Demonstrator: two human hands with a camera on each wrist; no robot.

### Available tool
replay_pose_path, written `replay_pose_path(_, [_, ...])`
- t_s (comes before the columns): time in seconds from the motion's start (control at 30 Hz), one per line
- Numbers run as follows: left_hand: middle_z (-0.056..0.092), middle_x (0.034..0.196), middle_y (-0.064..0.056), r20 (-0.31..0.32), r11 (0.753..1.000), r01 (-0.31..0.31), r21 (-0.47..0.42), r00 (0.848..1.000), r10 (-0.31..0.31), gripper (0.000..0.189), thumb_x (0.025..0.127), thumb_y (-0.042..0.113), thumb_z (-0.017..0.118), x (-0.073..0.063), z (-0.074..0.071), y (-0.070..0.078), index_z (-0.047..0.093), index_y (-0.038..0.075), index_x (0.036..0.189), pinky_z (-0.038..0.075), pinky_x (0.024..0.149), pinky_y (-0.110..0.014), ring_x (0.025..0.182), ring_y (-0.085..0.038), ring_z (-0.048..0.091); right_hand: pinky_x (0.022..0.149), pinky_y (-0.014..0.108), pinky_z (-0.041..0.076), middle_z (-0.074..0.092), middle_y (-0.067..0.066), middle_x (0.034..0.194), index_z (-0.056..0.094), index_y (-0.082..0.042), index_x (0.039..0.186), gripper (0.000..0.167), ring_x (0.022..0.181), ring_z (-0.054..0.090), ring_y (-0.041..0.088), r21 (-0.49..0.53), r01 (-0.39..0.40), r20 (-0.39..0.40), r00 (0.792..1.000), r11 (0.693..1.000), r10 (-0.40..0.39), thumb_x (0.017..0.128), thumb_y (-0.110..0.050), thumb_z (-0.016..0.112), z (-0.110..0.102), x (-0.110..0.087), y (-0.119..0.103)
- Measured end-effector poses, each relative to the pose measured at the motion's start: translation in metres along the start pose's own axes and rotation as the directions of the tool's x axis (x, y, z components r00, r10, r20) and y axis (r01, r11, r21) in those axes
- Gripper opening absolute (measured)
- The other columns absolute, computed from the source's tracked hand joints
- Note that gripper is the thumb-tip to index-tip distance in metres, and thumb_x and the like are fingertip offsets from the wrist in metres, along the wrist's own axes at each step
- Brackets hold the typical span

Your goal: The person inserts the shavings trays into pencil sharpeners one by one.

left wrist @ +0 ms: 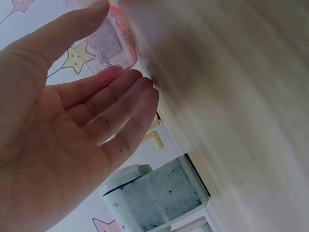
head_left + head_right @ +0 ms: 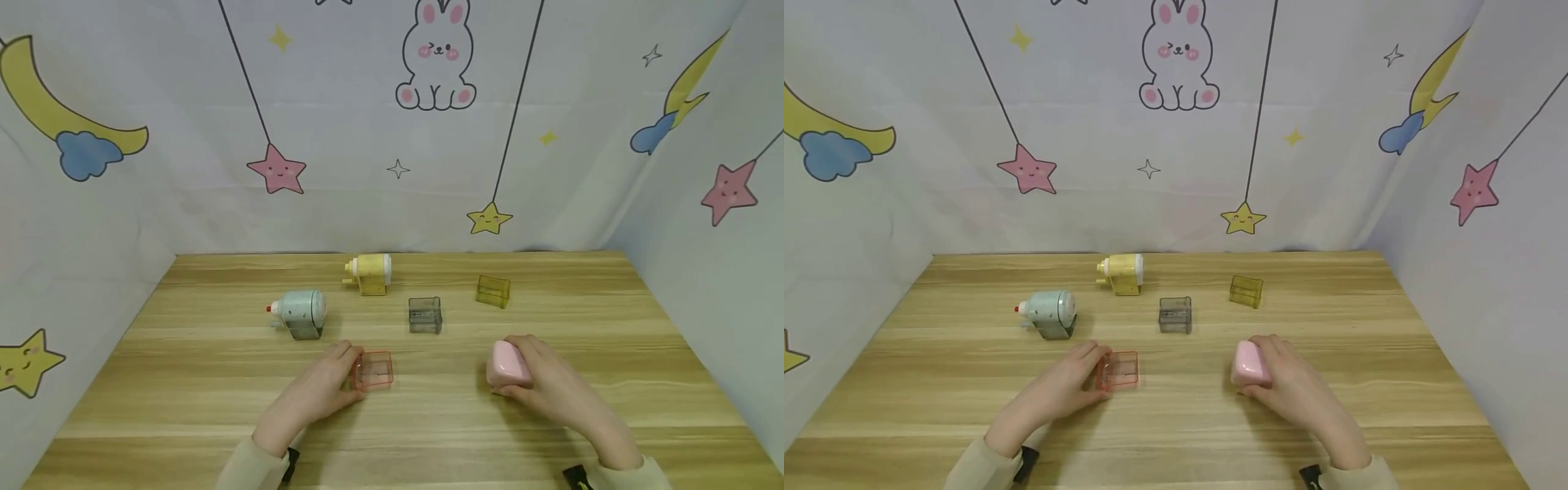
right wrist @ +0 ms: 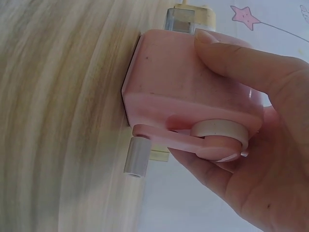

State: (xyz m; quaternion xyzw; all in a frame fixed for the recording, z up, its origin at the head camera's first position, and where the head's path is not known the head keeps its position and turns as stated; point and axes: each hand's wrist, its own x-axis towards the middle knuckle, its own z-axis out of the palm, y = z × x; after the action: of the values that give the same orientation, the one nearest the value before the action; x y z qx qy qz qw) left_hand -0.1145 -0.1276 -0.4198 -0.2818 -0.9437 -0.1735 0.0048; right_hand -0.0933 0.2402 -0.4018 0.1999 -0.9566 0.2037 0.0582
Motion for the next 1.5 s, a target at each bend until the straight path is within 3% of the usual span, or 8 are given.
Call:
replay_pose_path(0.33, [0.058,0.103,-0.005,0.030,0.999,0.001,-0.037,1.000,0.000,0.057,0.073,0.022,0.083,0.003,0.002,-0.002,0.057,-0.001,0.117,0.054,0.085,-0.038,0.096,-0.017,0.057,0.077,0.038,0.053,0.061,0.002,0.110,0.053,-0.007,0.124,0.067,0.095,0.058,0.016,0.016,0.002,0.000,1.000,1.000,-0.002,0.070,-0.028,0.086,0.001,0.000,0.002])
replay_pose_path(0.53, [0.058,0.100,-0.003,0.018,0.999,-0.034,-0.032,0.999,0.034,0.054,0.072,0.022,0.083,0.005,0.002,-0.002,0.058,0.000,0.114,0.055,0.083,-0.036,0.093,-0.015,0.057,0.077,0.039,0.053,0.061,0.005,0.111,0.053,-0.005,0.124,0.068,0.096,0.057,0.018,0.030,0.001,0.003,1.000,1.000,-0.002,0.069,-0.027,0.086,0.002,0.001,0.003])
replay_pose_path(1.2, [0.060,0.104,-0.007,0.035,0.999,-0.016,-0.032,0.999,0.017,0.057,0.071,0.023,0.083,0.008,0.001,0.005,0.057,-0.002,0.115,0.054,0.089,-0.040,0.100,-0.021,0.057,0.078,0.038,0.052,0.061,0.000,0.111,0.054,-0.009,0.124,0.067,0.097,0.056,0.015,0.038,0.007,0.014,1.000,0.999,-0.008,0.070,-0.033,0.085,0.001,0.002,0.006])
replay_pose_path(1.5, [0.060,0.104,-0.007,0.048,0.999,-0.025,-0.021,0.999,0.026,0.058,0.072,0.024,0.083,0.011,0.003,0.007,0.057,-0.002,0.117,0.054,0.089,-0.039,0.099,-0.021,0.058,0.077,0.035,0.052,0.061,-0.002,0.107,0.055,-0.009,0.122,0.067,0.095,0.056,0.013,0.028,0.039,-0.023,0.999,0.999,-0.039,0.068,-0.032,0.086,0.005,0.003,0.006])
